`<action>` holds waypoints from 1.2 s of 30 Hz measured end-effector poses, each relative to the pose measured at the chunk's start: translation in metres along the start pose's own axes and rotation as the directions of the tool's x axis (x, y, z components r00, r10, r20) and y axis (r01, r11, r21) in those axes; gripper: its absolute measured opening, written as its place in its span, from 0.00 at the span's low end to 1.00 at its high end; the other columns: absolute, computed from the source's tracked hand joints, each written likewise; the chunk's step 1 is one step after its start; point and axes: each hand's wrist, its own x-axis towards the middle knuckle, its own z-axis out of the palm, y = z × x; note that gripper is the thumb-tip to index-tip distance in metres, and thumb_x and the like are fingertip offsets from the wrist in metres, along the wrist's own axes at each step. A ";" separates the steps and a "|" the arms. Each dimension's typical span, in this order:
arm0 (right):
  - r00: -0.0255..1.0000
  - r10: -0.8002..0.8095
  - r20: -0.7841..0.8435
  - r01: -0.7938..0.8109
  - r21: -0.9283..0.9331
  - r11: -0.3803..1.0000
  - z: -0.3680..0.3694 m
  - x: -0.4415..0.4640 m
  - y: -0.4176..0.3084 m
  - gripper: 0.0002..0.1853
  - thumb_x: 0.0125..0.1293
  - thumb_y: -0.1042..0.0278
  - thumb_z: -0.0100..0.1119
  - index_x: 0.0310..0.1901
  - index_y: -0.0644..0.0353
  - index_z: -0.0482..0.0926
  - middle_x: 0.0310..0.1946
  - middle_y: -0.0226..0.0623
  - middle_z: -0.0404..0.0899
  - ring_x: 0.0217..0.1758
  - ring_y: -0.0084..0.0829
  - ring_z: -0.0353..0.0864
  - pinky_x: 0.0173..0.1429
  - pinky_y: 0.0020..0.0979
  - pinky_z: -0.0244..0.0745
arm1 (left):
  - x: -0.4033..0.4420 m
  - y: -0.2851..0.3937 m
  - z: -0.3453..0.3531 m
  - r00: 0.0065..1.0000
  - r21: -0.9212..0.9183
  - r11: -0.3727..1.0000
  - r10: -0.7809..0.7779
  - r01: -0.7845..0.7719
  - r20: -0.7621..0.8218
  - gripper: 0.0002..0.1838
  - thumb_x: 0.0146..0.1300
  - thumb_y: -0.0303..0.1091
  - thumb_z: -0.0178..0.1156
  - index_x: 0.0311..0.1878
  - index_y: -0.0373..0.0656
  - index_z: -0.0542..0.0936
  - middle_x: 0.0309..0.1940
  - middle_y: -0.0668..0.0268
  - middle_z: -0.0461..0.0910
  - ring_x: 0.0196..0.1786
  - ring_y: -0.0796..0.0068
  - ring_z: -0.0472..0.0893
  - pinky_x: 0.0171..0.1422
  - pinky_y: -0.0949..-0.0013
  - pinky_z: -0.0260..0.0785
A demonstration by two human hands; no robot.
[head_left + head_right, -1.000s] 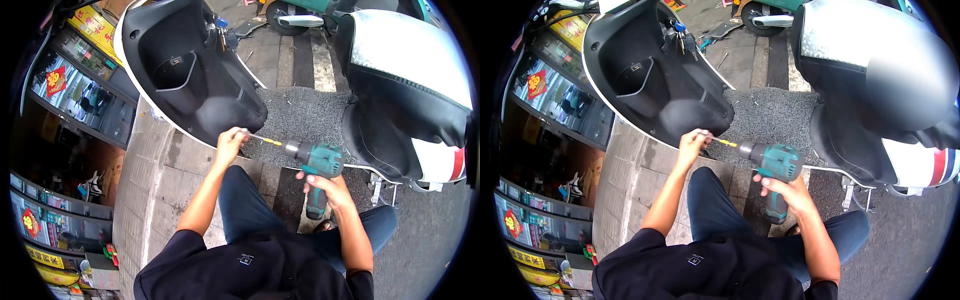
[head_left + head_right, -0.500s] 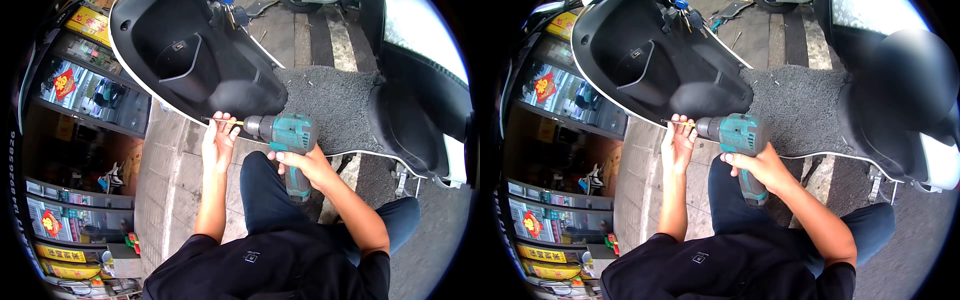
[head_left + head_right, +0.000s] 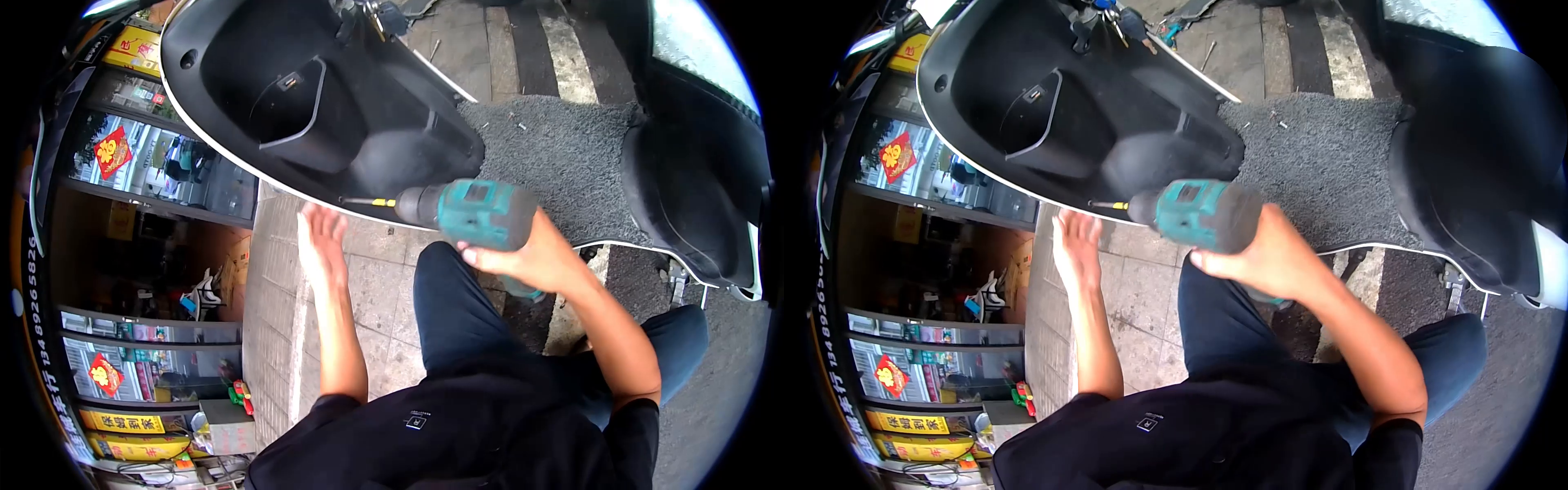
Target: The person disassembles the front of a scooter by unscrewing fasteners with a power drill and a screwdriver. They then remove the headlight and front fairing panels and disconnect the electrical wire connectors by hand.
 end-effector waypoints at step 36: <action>0.843 0.392 -0.368 -0.326 0.229 0.917 -0.038 -0.118 0.005 0.25 0.54 0.70 0.67 0.54 0.65 0.75 0.38 0.42 0.84 0.29 0.26 0.80 0.35 0.27 0.79 | -0.058 -0.131 0.095 0.651 -0.253 0.662 -0.466 0.706 0.599 0.15 0.73 0.47 0.54 0.51 0.46 0.74 0.26 0.73 0.72 0.26 0.80 0.69 0.31 0.74 0.63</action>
